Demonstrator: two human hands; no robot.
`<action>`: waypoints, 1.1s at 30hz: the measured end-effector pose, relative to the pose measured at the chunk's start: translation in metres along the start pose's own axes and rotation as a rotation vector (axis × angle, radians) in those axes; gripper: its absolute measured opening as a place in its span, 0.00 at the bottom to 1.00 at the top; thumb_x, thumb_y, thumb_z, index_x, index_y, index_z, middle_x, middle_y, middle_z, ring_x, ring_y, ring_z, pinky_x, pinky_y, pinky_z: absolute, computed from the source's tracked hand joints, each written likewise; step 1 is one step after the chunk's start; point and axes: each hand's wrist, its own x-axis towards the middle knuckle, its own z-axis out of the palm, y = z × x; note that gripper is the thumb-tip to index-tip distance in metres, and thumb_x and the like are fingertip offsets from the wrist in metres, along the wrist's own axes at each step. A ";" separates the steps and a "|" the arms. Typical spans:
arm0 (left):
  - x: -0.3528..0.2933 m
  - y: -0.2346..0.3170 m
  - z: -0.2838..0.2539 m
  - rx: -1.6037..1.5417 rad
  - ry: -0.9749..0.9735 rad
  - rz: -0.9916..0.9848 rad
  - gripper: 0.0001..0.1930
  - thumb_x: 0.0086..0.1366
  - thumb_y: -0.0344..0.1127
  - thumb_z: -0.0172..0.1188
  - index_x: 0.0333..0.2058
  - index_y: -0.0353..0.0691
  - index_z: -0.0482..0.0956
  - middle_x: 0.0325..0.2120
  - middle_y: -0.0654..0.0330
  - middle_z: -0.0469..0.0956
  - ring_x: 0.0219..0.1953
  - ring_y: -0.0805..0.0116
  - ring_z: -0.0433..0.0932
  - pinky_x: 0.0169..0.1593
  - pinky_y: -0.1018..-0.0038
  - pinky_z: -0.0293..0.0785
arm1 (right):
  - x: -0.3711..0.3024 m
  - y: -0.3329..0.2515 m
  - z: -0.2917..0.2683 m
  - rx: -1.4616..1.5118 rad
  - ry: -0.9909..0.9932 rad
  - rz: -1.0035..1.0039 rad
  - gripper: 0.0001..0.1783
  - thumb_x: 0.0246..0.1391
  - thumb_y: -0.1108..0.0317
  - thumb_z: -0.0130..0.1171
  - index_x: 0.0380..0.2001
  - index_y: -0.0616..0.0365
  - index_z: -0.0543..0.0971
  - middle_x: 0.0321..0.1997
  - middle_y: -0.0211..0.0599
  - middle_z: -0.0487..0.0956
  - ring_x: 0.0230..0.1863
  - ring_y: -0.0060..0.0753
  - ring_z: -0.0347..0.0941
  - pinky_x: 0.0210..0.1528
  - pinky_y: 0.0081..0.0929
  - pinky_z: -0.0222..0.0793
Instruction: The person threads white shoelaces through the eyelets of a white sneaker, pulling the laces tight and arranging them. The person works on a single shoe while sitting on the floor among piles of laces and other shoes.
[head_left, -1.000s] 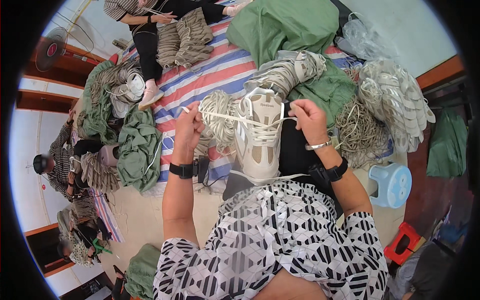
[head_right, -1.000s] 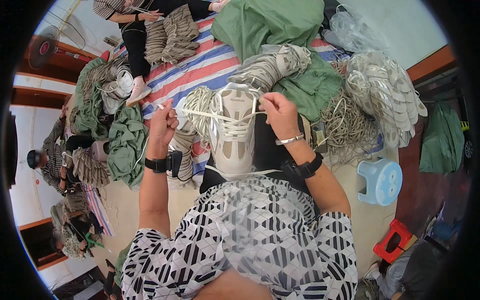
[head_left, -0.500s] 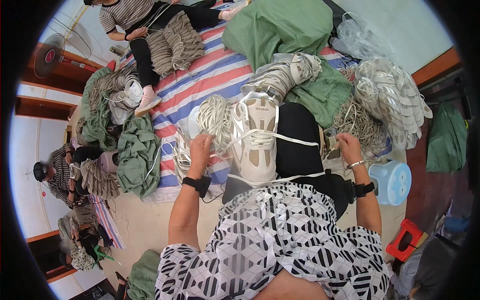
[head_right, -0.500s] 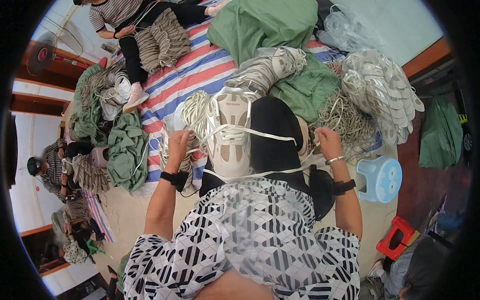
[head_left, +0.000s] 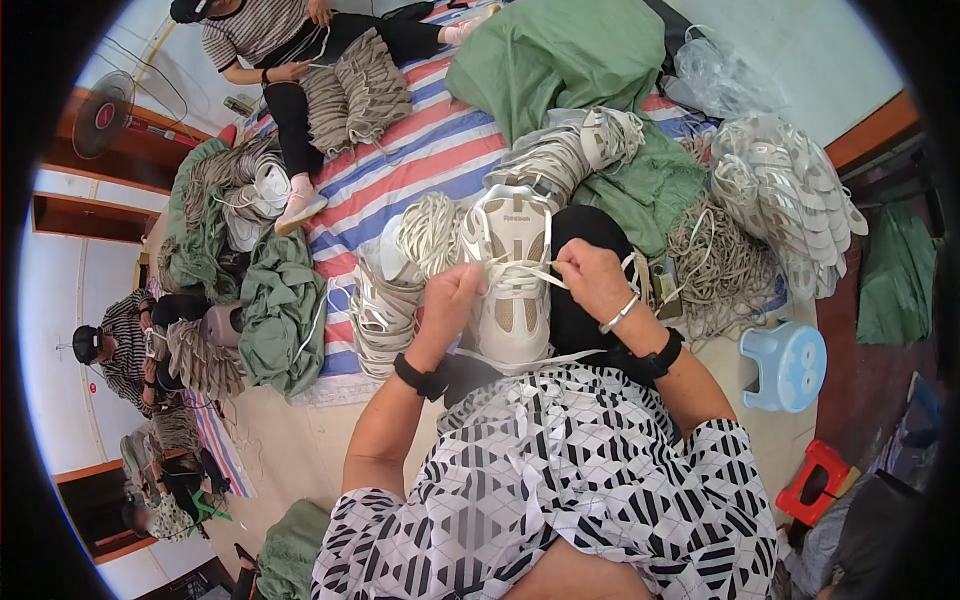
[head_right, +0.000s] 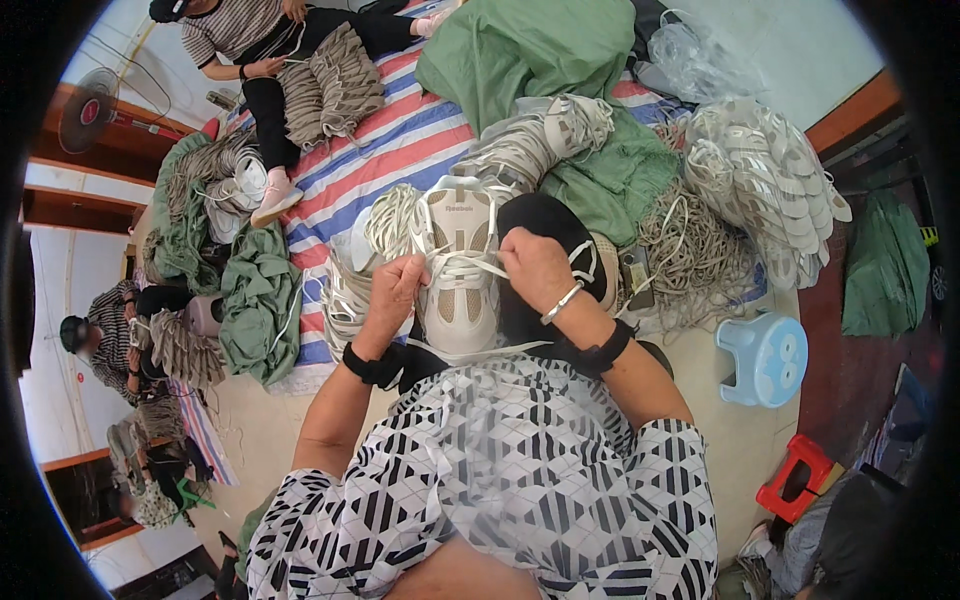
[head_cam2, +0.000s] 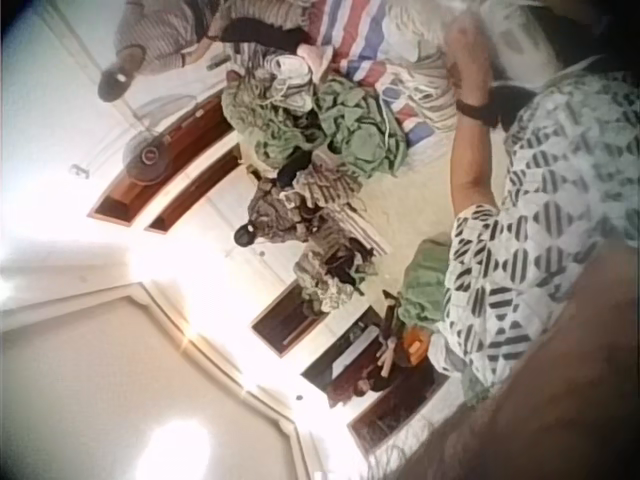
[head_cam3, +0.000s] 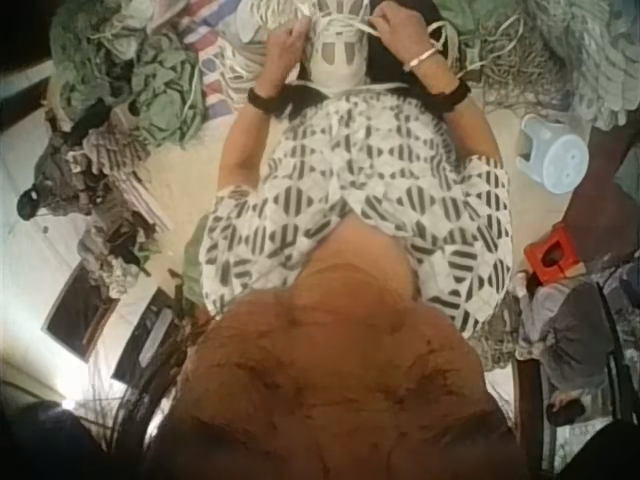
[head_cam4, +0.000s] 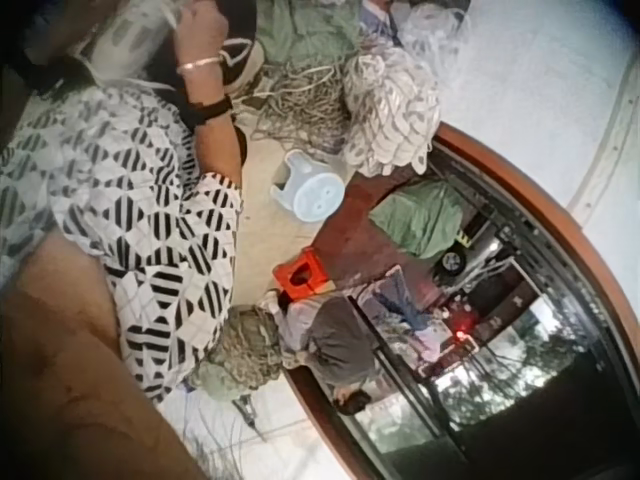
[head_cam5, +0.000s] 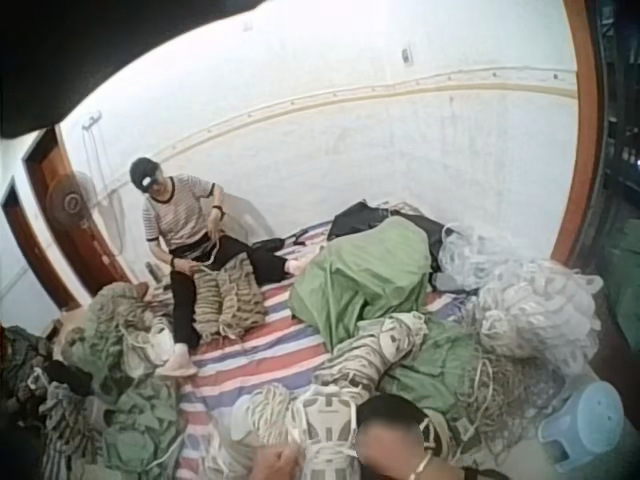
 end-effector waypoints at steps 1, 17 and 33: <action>-0.002 0.001 -0.001 0.003 0.029 0.036 0.19 0.68 0.42 0.50 0.22 0.36 0.76 0.16 0.69 0.70 0.20 0.81 0.66 0.27 0.82 0.62 | 0.001 -0.003 -0.003 0.059 -0.020 0.073 0.05 0.50 0.71 0.58 0.26 0.61 0.75 0.17 0.41 0.76 0.16 0.36 0.74 0.21 0.31 0.67; 0.001 0.002 -0.002 -0.326 0.081 -0.084 0.10 0.63 0.39 0.58 0.30 0.39 0.78 0.20 0.71 0.72 0.16 0.85 0.65 0.16 0.86 0.59 | 0.011 -0.002 0.002 0.069 -0.145 0.090 0.05 0.50 0.70 0.55 0.25 0.60 0.74 0.20 0.42 0.77 0.23 0.42 0.76 0.29 0.37 0.70; 0.025 0.041 -0.023 0.626 -0.042 0.335 0.06 0.51 0.32 0.62 0.29 0.44 0.76 0.36 0.58 0.78 0.42 0.58 0.75 0.40 0.68 0.72 | 0.030 -0.015 -0.018 -0.387 -0.049 -0.640 0.05 0.42 0.72 0.57 0.26 0.55 0.75 0.35 0.33 0.73 0.37 0.35 0.71 0.36 0.31 0.67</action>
